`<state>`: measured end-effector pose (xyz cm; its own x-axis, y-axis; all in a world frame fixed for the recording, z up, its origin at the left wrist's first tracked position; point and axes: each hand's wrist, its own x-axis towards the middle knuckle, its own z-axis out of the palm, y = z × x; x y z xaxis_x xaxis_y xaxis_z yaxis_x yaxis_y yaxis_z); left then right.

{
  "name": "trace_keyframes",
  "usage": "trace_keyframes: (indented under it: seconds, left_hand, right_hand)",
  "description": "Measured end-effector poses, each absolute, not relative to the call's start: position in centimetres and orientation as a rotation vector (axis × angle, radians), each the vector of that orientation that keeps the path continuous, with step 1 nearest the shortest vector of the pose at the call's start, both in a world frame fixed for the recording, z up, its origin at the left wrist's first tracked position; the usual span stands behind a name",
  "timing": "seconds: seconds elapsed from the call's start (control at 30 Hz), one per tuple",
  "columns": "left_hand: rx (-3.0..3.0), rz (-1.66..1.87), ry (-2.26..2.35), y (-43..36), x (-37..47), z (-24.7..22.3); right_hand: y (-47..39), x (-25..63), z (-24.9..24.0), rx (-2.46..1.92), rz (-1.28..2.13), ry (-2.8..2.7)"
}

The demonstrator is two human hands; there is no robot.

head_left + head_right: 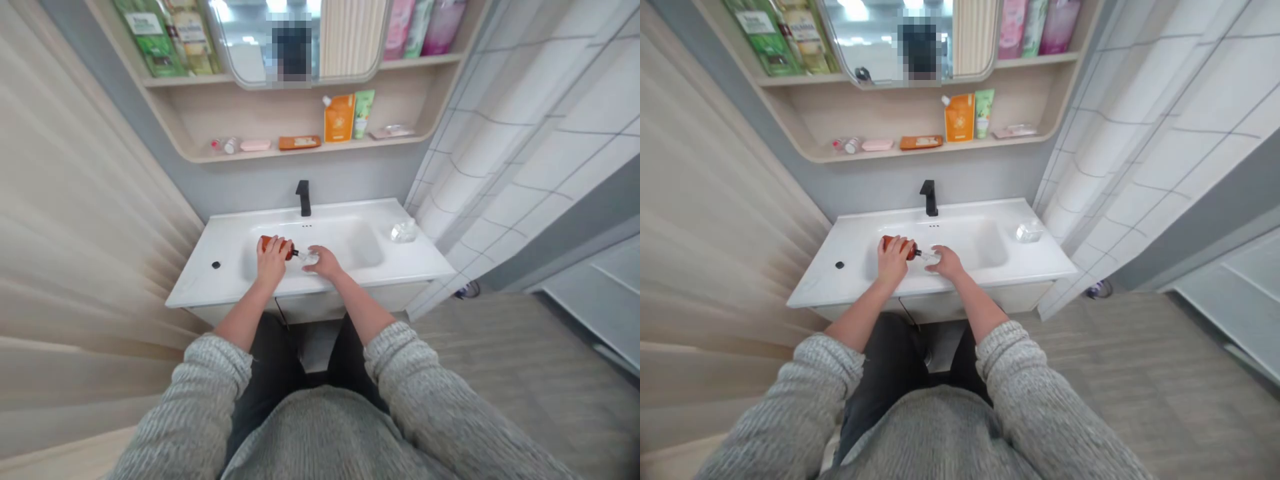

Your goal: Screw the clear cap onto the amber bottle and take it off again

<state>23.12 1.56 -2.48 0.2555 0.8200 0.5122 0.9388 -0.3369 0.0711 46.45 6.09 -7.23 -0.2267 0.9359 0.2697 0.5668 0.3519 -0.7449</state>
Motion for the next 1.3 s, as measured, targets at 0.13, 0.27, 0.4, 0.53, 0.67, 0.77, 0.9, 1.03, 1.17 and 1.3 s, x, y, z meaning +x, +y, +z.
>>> trace_keyframes:
  seconds: [0.13, 0.27, 0.4, 0.53, 0.67, 0.77, 0.9, 1.03, 1.17, 1.3]
  left_hand:
    - [-2.282, -0.681, -1.614, 1.8, 23.1, -2.1]
    - [-2.291, -0.672, -1.611, 2.0, 23.1, -1.8]
    - [-2.289, -0.655, -1.599, 2.0, 23.1, -1.5]
    - [-2.293, -0.643, -1.586, 2.1, 23.2, -1.2]
    - [-2.309, -0.655, -1.558, 2.4, 23.1, -0.8]
    - [-2.310, -0.653, -1.527, 2.6, 23.1, -0.6]
    - [-2.322, -0.634, -1.510, 3.0, 23.1, -0.2]
    - [-2.337, -0.616, -1.495, 3.2, 23.2, 0.3]
    - [-2.352, -0.612, -1.460, 3.3, 23.3, 0.8]
    - [-2.349, -0.592, -1.401, 3.5, 23.2, 0.9]
  right_hand:
    - [6.1, 46.5, -7.2, -1.297, 0.661, -1.883]
    - [6.1, 46.5, -7.2, -1.283, 0.662, -1.860]
    - [6.0, 46.5, -7.2, -1.285, 0.655, -1.842]
    - [6.1, 46.5, -7.3, -1.277, 0.652, -1.826]
    - [6.1, 46.4, -7.2, -1.255, 0.642, -1.819]
    - [5.9, 46.5, -7.1, -1.249, 0.634, -1.805]
    - [5.7, 46.5, -6.8, -1.258, 0.617, -1.787]
    - [5.6, 46.5, -6.6, -1.268, 0.604, -1.774]
    - [5.7, 46.5, -6.8, -1.251, 0.594, -1.763]
    - [6.0, 46.5, -7.3, -1.216, 0.595, -1.736]
